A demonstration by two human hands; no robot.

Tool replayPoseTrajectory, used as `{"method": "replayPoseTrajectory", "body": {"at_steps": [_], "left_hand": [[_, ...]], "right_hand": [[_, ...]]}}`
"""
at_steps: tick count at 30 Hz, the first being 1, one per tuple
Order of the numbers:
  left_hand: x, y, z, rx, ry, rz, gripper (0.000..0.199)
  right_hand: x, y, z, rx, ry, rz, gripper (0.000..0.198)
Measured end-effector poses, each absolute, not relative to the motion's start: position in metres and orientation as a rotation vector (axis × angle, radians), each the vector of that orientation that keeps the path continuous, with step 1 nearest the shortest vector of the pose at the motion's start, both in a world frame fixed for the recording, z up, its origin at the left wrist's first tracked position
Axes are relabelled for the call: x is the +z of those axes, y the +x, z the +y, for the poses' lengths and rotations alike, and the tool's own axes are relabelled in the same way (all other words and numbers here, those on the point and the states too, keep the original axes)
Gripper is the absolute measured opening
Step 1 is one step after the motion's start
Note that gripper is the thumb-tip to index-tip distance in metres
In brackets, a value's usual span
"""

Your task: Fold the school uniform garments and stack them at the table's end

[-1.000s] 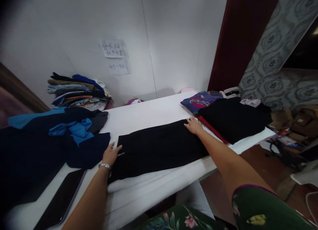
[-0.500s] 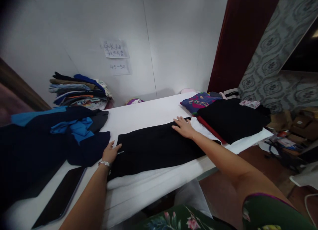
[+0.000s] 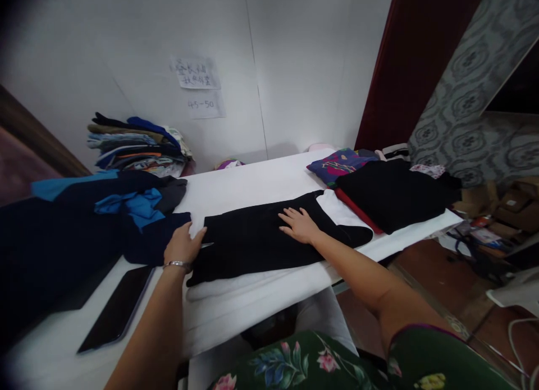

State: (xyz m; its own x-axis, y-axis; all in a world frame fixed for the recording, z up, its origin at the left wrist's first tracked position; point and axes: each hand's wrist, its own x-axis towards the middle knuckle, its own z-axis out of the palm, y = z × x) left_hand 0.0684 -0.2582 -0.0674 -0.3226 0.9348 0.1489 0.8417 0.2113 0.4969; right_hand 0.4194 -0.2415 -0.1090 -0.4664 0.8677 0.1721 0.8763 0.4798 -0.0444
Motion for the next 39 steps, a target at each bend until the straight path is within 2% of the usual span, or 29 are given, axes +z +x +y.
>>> {"method": "replayPoseTrajectory", "body": {"at_steps": [2,5,8,13,16,20,24,34,39], "left_hand": [[-0.051,0.097,-0.276,0.789,2.008,2.174,0.05],[-0.044,0.155,-0.296,0.73,2.583,1.568,0.045],[-0.063,0.198,-0.299,0.521,2.794,1.205,0.053],[-0.101,0.208,-0.28,0.47,2.655,1.241,0.055],[-0.108,0.202,-0.275,0.54,2.629,1.238,0.051],[-0.109,0.203,-0.276,0.581,2.623,1.252,0.052],[-0.109,0.207,-0.275,0.629,2.65,1.272,0.056],[-0.111,0.206,-0.276,0.697,2.717,1.343,0.044],[-0.103,0.208,-0.281,0.671,2.697,1.364,0.045]], "right_hand": [[-0.109,0.419,-0.242,-0.064,-1.523,-2.554,0.058],[-0.109,0.418,-0.242,-0.028,-1.521,-2.549,0.057],[-0.105,0.419,-0.242,0.086,-1.5,-2.519,0.056],[-0.088,0.445,-0.265,0.377,-1.404,-2.354,0.045],[-0.084,0.492,-0.298,0.245,-1.404,-2.242,0.043],[-0.099,0.568,-0.339,0.054,-1.552,-2.103,0.058],[-0.12,0.607,-0.355,0.018,-1.643,-2.014,0.067],[-0.146,0.606,-0.34,-0.284,-1.981,-1.891,0.052],[-0.154,0.611,-0.343,-0.252,-1.946,-1.886,0.054]]}}
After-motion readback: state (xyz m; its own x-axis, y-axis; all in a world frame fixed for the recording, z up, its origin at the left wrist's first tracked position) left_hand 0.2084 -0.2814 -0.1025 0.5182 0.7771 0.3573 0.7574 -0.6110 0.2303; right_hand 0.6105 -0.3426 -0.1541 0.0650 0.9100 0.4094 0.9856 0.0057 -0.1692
